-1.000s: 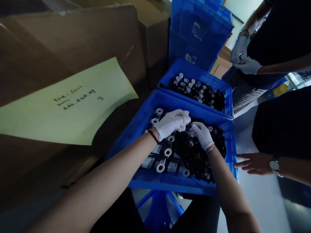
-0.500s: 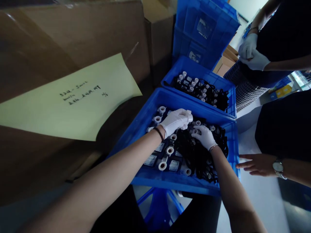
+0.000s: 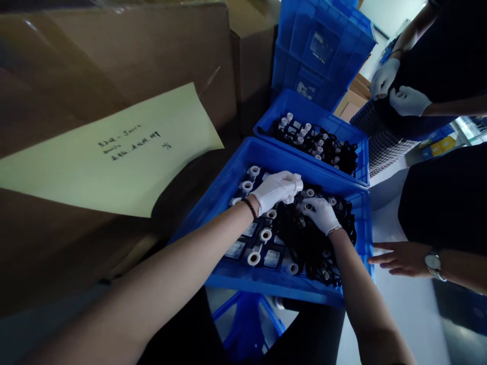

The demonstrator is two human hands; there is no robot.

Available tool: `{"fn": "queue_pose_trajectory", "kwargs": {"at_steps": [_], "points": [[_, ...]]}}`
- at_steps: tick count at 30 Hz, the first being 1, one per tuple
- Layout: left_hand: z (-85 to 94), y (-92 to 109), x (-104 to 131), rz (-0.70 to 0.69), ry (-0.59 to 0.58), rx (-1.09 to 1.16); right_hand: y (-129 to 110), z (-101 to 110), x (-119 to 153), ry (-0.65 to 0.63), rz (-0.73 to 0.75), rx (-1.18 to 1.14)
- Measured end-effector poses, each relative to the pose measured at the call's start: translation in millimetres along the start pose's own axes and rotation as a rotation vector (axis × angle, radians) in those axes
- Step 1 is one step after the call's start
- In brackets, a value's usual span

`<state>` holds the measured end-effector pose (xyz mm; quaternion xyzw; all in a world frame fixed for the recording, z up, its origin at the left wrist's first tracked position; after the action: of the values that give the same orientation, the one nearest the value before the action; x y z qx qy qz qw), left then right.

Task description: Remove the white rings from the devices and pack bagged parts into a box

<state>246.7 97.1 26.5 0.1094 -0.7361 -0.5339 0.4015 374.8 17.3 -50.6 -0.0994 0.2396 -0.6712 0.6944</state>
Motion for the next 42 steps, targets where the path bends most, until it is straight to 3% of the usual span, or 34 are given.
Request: {"fn": "queue_pose_trajectory", "kwargs": {"at_steps": [7, 14, 19, 27, 34, 42], "points": [[1.0, -2.6, -3.3, -0.012, -0.001, -0.039, -3.5, -9.3, 0.0, -0.095, 0.007, 0.071], [-0.1, -3.0, -4.2, -0.017, -0.027, -0.004, -2.0, -1.7, -1.7, -0.188, -0.235, 0.359], [-0.2, 0.3, 0.4, -0.022, -0.011, -0.003, -4.3, -1.2, 0.8, -0.219, -0.295, 0.35], [0.0, -1.9, -2.6, -0.017, -0.004, -0.034, -4.5, -9.4, -0.8, -0.146, -0.099, 0.127], [-2.5, 1.6, 1.6, -0.023, 0.003, -0.017, -1.0, -13.2, -2.3, -0.213, -0.167, 0.222], [-0.4, 2.2, 0.1, -0.05, 0.02, -0.024, -4.7, -16.6, -3.9, -0.185, -0.022, 0.108]]}}
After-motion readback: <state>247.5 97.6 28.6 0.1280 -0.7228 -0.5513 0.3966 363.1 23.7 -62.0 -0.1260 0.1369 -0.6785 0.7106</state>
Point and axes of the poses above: each hand's wrist, its own x-axis away from the middle knuckle, its own z-axis out of the back of the hand, y = z × x, the point moved 9 cm from there along -x, towards the middle knuckle, and after that the axes turned 13 degrees about z, right-handed, at the moved point
